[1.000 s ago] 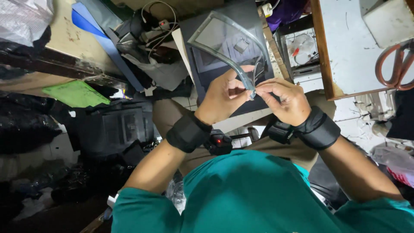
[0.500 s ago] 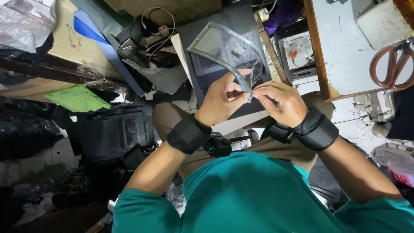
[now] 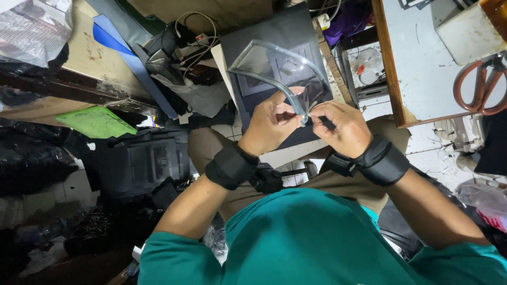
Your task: The person assembles a face shield, fitting a clear plastic visor onto a black foam headband and pressing the edges together. They pick up scissors, trim the black frame material, reposition the visor, and use a hammer to tap a fastener into the headband.
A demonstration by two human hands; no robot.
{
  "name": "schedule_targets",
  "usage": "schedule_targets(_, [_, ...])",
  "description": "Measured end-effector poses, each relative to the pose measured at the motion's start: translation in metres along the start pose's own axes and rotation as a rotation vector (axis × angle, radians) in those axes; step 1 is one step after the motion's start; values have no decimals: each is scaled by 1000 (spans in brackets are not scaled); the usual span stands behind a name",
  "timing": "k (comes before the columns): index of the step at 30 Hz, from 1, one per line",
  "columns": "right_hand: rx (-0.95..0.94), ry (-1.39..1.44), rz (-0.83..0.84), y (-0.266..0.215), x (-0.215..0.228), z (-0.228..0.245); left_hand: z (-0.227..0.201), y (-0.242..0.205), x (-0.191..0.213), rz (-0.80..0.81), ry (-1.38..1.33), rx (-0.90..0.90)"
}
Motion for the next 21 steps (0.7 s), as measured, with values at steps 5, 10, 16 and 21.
schedule_targets(5, [-162,55,20,-11,16,-34,40,14,26,-76,-122,103])
schedule_targets(10, [-226,21,274,-22,30,-4,8,22,58,-110,-155,65])
schedule_targets(16, [-121,-227,537,-45,16,18,-20,15,58,-126,-217,70])
schedule_targets(21, [7,-226,233,5,31,40,-38,-3,34,-69,-241,73])
Point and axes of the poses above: each hand's wrist, its own y-axis towards the middle knuckle, its own x-axis out of the back of the hand, z = x × y, the point moved 10 cm from there along y, towards the middle knuckle, and after that the axes turned 15 degrees about -z, right-handed, at the moved point
